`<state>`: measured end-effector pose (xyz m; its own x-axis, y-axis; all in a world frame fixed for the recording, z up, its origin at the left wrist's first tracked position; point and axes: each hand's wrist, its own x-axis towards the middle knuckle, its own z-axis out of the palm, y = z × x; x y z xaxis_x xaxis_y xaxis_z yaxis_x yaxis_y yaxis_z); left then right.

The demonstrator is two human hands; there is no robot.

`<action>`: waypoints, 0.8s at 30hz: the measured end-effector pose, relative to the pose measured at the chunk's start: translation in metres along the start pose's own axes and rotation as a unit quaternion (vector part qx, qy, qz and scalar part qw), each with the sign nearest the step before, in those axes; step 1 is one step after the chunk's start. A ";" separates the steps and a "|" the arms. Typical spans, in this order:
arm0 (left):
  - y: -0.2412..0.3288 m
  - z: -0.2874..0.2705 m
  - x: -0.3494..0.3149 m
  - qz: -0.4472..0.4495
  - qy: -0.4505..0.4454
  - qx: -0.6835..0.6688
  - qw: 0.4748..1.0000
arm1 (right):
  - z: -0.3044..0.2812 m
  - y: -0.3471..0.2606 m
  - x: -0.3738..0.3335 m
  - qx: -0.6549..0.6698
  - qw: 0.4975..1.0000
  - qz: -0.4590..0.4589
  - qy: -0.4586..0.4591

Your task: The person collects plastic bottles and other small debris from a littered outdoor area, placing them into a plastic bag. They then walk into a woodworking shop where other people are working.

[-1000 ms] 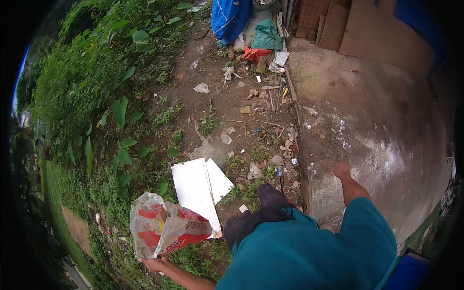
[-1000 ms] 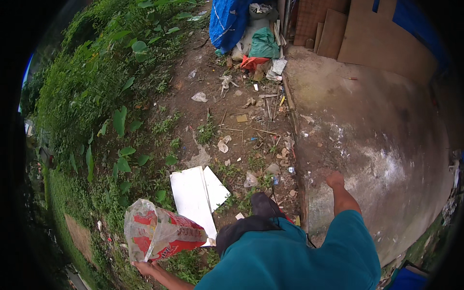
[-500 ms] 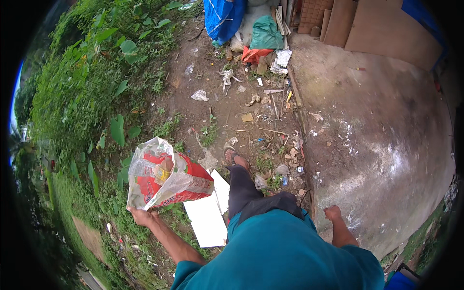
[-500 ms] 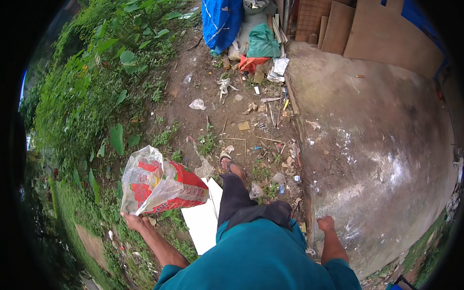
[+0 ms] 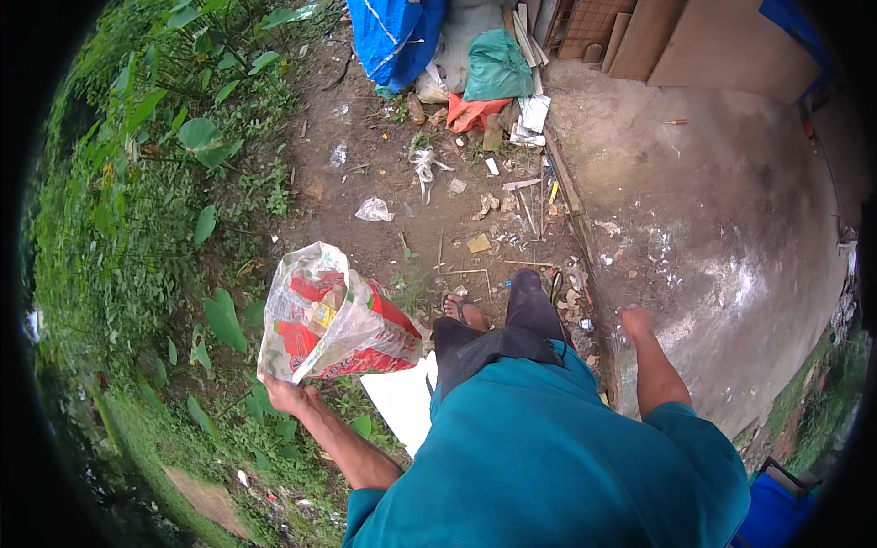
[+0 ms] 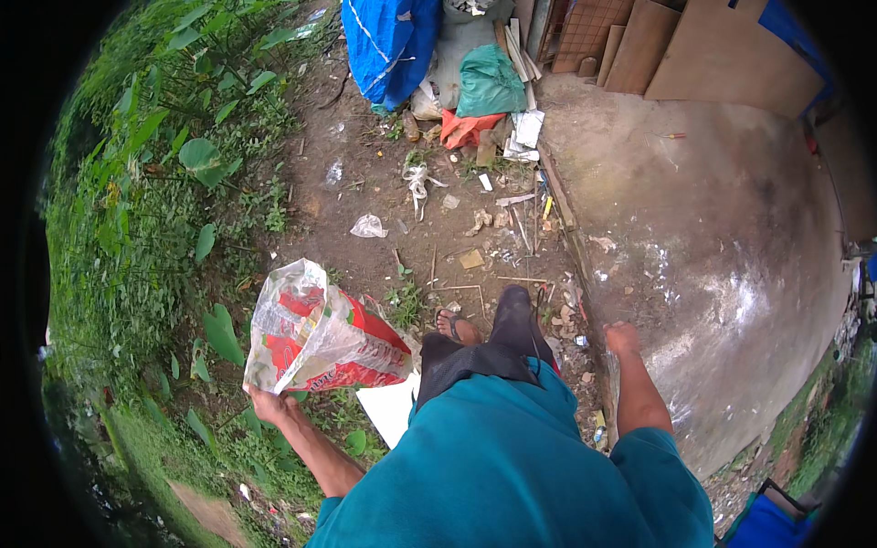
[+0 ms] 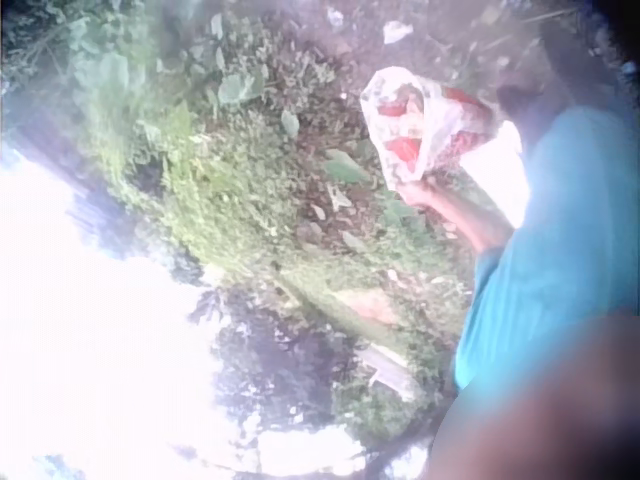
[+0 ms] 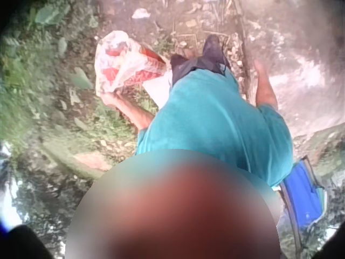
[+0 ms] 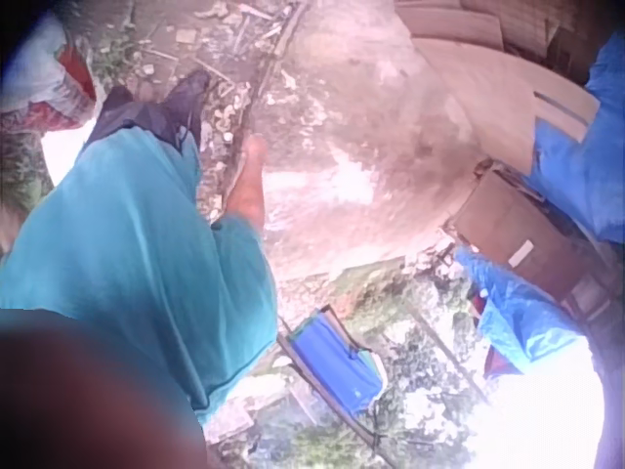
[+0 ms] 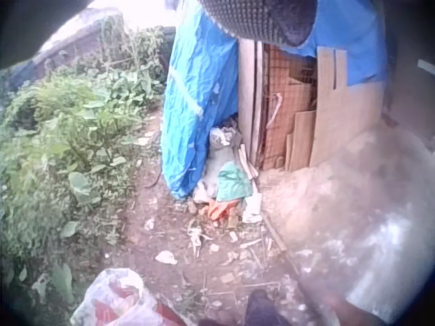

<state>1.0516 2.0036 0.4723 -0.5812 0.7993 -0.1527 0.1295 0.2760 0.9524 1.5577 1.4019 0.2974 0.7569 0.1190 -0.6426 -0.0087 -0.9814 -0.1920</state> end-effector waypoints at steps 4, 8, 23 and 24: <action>0.027 0.043 0.026 -0.024 0.025 -0.057 0.998 | 0.000 -0.083 0.001 0.029 0.997 0.040 -0.056; 0.042 0.084 0.062 -0.007 0.053 -0.020 0.998 | 0.025 -0.130 0.030 -0.452 0.853 -0.231 -0.121; 0.145 0.305 0.236 -0.021 0.051 -0.047 0.997 | -0.007 -0.556 0.234 -0.057 0.991 -0.102 -0.070; 0.151 0.324 0.243 -0.021 0.042 -0.038 0.998 | -0.017 -0.592 0.245 0.018 0.994 -0.085 -0.066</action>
<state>1.1906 2.4124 0.4932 -0.6499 0.7399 -0.1741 0.0432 0.2647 0.9634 1.7597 2.0095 0.2662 0.6569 0.3033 -0.6903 0.0866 -0.9398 -0.3305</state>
